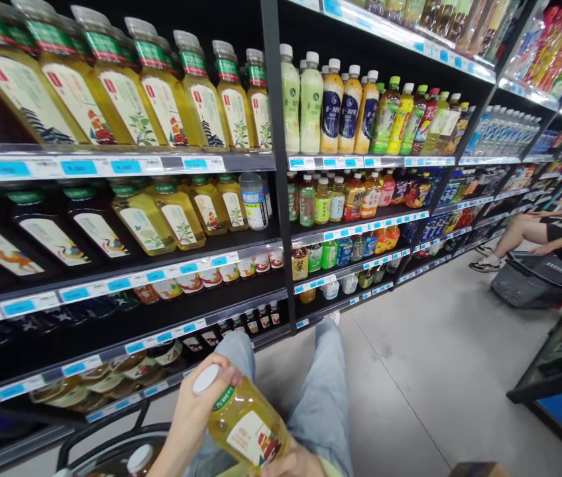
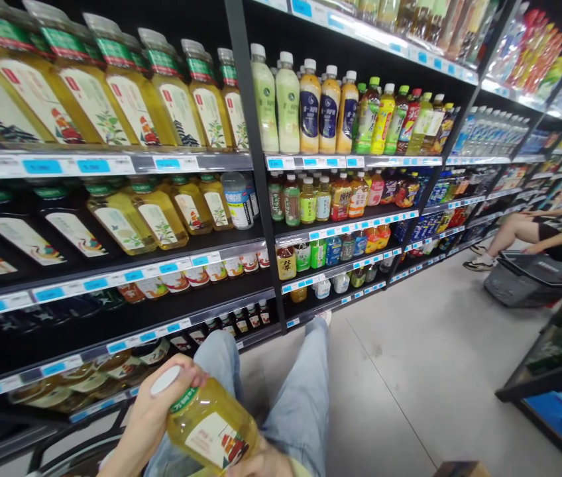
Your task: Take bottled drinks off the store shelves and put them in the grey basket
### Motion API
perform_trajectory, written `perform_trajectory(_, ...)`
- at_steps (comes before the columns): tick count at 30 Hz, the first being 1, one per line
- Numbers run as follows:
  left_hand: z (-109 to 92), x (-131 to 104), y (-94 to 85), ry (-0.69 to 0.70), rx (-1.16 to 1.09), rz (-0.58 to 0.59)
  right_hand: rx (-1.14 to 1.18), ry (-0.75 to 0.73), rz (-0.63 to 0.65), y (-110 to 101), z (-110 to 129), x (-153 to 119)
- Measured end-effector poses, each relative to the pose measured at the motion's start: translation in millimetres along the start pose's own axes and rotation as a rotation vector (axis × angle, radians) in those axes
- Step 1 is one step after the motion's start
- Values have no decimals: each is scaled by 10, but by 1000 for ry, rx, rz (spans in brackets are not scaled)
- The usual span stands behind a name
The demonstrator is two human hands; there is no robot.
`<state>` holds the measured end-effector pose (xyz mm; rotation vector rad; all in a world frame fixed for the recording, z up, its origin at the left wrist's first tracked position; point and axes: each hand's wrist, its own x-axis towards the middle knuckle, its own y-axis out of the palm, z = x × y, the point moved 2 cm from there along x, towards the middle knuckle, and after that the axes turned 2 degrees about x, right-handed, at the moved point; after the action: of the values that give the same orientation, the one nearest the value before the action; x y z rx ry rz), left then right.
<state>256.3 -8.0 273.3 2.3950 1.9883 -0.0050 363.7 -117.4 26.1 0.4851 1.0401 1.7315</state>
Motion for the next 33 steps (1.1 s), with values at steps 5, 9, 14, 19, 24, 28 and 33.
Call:
perform_trajectory(5, 29, 33, -5, -22, 83, 11, -136, 69, 188, 69, 74, -17)
perform_trajectory(9, -3, 7, -53, 29, 10, 190, -145, 82, 292, 101, 106, -29)
perform_trajectory(14, -80, -104, -12, 95, -112, 536, -97, 117, 303, 83, 79, -84)
perform_trajectory(19, -64, -116, 36, 92, -174, 489, -62, 112, 173, 158, 61, -175)
perform_trajectory(24, -16, -130, 42, 73, -196, 339, -3, 112, 2, 300, 124, -255)
perform_trajectory(28, 51, -134, 41, 36, -150, 208, 98, -47, -276, 316, 208, -238)
perform_trajectory(33, 78, -131, 51, -3, -133, 58, 130, -158, -388, 268, 172, -276)
